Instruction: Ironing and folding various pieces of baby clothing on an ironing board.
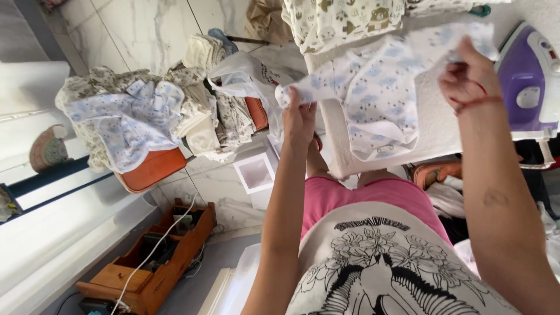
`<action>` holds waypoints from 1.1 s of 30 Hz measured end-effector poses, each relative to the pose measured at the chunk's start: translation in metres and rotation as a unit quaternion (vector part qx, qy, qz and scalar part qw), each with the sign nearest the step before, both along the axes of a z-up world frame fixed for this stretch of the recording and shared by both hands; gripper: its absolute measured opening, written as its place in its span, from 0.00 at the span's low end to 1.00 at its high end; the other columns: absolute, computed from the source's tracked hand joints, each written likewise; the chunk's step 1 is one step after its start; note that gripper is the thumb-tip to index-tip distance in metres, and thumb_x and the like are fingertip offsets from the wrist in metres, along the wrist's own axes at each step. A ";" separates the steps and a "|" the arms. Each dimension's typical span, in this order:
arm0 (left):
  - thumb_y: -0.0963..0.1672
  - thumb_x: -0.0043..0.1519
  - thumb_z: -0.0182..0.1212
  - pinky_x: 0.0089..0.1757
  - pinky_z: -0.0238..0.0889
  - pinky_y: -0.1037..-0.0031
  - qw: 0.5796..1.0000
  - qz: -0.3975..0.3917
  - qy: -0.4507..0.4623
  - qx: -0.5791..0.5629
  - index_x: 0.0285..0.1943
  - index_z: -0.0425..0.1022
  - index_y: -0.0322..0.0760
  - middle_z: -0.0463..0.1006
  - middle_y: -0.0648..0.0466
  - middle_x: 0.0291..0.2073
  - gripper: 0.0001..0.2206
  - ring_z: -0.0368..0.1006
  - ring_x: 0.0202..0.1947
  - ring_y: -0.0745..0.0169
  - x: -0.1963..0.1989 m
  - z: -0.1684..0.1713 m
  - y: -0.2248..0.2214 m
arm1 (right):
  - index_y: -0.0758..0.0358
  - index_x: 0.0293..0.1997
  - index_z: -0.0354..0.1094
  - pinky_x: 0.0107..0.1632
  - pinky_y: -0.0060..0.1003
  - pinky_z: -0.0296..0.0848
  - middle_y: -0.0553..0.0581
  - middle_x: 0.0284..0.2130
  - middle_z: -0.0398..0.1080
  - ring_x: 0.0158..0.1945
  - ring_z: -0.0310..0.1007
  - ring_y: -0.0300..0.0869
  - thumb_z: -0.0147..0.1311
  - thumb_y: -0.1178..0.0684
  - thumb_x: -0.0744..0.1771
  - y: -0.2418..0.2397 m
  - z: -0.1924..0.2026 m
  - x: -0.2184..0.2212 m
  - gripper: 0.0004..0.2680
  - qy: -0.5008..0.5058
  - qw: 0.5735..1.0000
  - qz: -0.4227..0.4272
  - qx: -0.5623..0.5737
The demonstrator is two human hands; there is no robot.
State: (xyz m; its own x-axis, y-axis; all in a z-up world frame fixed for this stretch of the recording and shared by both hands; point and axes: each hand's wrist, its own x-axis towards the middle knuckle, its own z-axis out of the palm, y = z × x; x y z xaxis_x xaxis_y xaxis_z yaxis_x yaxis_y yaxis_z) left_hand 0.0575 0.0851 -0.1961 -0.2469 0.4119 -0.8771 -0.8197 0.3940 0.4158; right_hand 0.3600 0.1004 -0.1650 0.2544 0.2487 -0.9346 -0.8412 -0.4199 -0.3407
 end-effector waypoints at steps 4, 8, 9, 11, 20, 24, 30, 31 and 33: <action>0.43 0.56 0.55 0.40 0.66 0.76 0.934 -0.075 -0.102 0.334 0.41 0.62 0.39 0.71 0.57 0.33 0.09 0.70 0.36 0.66 -0.029 0.076 -0.005 | 0.48 0.33 0.61 0.25 0.12 0.49 0.36 0.23 0.57 0.24 0.50 0.23 0.56 0.46 0.63 -0.043 0.026 0.047 0.06 0.051 0.926 0.148 0.344; 0.35 0.49 0.57 0.54 0.49 0.51 0.786 -0.333 -0.063 0.518 0.36 0.65 0.43 0.66 0.58 0.26 0.11 0.64 0.31 0.69 -0.056 0.160 -0.003 | 0.41 0.26 0.63 0.41 0.25 0.62 0.37 0.26 0.59 0.30 0.58 0.29 0.53 0.48 0.60 -0.091 0.017 0.120 0.03 -0.068 0.724 0.340 0.596; 0.35 0.49 0.57 0.54 0.49 0.51 0.779 -0.333 -0.056 0.528 0.36 0.65 0.43 0.66 0.58 0.26 0.11 0.64 0.31 0.69 -0.064 0.164 0.000 | 0.41 0.26 0.63 0.41 0.25 0.62 0.37 0.26 0.59 0.30 0.58 0.29 0.53 0.48 0.60 -0.088 0.008 0.123 0.03 -0.070 0.716 0.340 0.606; 0.39 0.47 0.64 0.37 0.65 0.84 0.651 -0.581 0.113 0.475 0.28 0.73 0.43 0.70 0.59 0.27 0.06 0.65 0.32 0.72 -0.075 0.166 -0.008 | 0.41 0.35 0.63 0.48 0.30 0.67 0.41 0.32 0.58 0.36 0.62 0.37 0.48 0.42 0.63 -0.110 -0.001 0.136 0.04 -0.148 0.687 0.397 0.590; 0.42 0.45 0.65 0.56 0.28 0.45 0.136 -0.722 0.529 0.424 0.22 0.73 0.55 0.74 0.62 0.30 0.08 0.66 0.44 0.62 -0.055 0.057 -0.030 | 0.65 0.28 0.75 0.53 0.43 0.64 0.54 0.34 0.76 0.41 0.74 0.42 0.47 0.63 0.63 -0.051 0.087 0.036 0.08 -0.252 0.526 0.812 -0.027; 0.34 0.44 0.59 0.55 0.45 0.57 0.120 -0.672 0.546 0.485 0.24 0.65 0.47 0.68 0.62 0.15 0.13 0.66 0.24 0.62 -0.039 0.056 -0.030 | 0.60 0.37 0.72 0.18 0.27 0.60 0.57 0.43 0.70 0.10 0.51 0.38 0.43 0.61 0.65 -0.053 0.107 -0.008 0.08 -0.228 0.474 0.849 -0.043; 0.39 0.48 0.56 0.38 0.60 0.66 0.175 -0.636 0.640 0.395 0.29 0.67 0.43 0.71 0.52 0.31 0.05 0.68 0.31 0.51 -0.066 0.032 -0.059 | 0.64 0.48 0.59 0.45 0.49 0.63 0.64 0.42 0.66 0.43 0.65 0.54 0.48 0.41 0.62 -0.102 0.102 -0.032 0.18 -0.280 0.639 0.707 -0.114; 0.38 0.47 0.58 0.43 0.57 0.62 0.316 -0.581 0.673 0.332 0.24 0.67 0.44 0.70 0.52 0.38 0.06 0.66 0.39 0.51 -0.063 0.040 -0.068 | 0.64 0.49 0.56 0.38 0.44 0.65 0.61 0.41 0.65 0.38 0.67 0.48 0.50 0.44 0.62 -0.117 0.092 -0.032 0.17 -0.298 0.712 0.624 -0.126; 0.38 0.45 0.61 0.47 0.54 0.58 0.448 -0.507 0.685 0.269 0.20 0.67 0.45 0.68 0.53 0.44 0.08 0.63 0.48 0.52 -0.055 0.024 -0.084 | 0.65 0.49 0.52 0.31 0.39 0.66 0.58 0.39 0.65 0.33 0.68 0.42 0.52 0.47 0.62 -0.138 0.062 -0.027 0.17 -0.316 0.778 0.524 -0.139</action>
